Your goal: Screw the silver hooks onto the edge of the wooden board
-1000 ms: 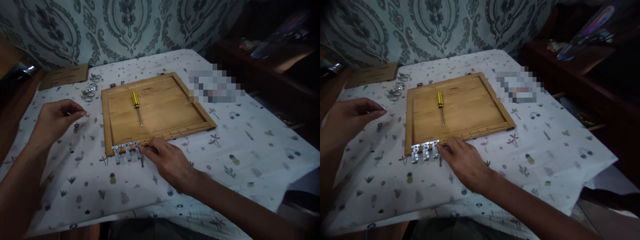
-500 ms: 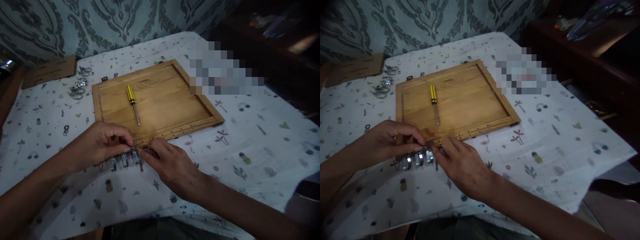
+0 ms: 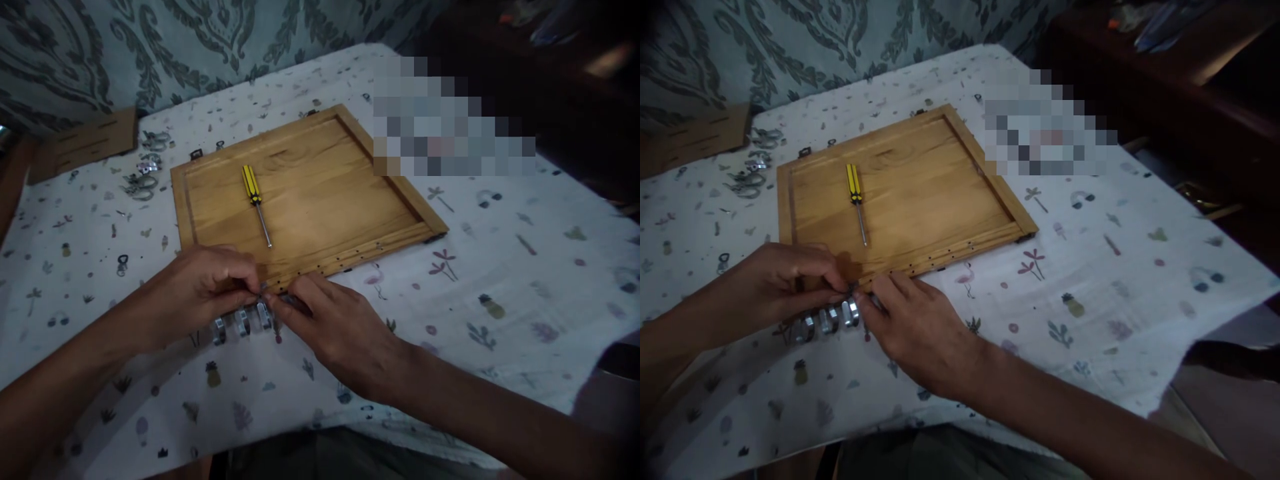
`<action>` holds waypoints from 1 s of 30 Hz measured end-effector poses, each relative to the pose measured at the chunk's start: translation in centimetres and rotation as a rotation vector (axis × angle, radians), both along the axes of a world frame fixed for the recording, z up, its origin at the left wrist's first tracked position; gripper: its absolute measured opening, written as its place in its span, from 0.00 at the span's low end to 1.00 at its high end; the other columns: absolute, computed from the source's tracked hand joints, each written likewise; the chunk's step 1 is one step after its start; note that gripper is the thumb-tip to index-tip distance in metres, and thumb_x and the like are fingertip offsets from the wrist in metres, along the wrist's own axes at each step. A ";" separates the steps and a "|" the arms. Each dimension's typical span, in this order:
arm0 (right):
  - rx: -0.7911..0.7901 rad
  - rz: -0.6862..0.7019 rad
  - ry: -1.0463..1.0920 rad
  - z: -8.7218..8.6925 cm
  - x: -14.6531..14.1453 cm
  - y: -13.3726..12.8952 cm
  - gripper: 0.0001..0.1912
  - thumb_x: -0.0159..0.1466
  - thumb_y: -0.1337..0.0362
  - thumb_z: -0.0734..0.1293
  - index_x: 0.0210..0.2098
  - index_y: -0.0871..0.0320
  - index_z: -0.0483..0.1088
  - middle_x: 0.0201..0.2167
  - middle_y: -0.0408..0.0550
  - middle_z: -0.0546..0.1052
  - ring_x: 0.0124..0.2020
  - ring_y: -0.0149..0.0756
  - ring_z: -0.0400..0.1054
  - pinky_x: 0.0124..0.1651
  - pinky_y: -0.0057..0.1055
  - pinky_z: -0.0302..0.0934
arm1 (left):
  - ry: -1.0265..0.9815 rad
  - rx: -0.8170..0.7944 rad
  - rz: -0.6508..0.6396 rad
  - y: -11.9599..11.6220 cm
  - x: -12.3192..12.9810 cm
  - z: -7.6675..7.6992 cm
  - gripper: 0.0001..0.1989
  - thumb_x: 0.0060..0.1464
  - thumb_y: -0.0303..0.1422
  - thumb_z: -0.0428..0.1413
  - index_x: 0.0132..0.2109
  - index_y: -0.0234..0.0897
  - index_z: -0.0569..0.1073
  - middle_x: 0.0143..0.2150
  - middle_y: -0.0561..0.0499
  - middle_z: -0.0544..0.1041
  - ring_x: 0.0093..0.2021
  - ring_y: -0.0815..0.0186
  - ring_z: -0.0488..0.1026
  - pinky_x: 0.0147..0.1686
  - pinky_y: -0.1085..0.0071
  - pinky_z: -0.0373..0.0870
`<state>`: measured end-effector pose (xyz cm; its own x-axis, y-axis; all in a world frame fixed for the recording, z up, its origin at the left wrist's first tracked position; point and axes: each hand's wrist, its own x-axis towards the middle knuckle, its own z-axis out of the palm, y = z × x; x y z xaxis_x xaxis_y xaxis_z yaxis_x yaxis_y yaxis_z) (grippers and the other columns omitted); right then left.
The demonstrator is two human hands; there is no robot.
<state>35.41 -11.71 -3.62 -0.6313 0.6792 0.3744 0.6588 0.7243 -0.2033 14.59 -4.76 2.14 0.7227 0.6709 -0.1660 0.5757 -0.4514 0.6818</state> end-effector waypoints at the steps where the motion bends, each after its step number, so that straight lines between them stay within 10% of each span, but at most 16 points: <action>1: -0.006 0.000 -0.003 0.0 0.0 0.0 0.16 0.68 0.74 0.53 0.46 0.64 0.69 0.33 0.51 0.67 0.34 0.39 0.58 0.33 0.32 0.55 | 0.008 0.008 -0.011 0.0 0.0 0.0 0.06 0.57 0.29 0.56 0.31 0.37 0.74 0.27 0.57 0.72 0.25 0.77 0.67 0.24 0.80 0.60; 30: 0.016 -0.019 0.017 -0.2 -0.1 -0.1 0.13 0.68 0.73 0.56 0.46 0.63 0.70 0.31 0.49 0.67 0.34 0.38 0.60 0.32 0.33 0.55 | 0.058 0.063 -0.165 0.1 1.0 0.0 0.09 0.59 0.26 0.53 0.30 0.36 0.71 0.28 0.54 0.71 0.31 0.72 0.68 0.28 0.78 0.60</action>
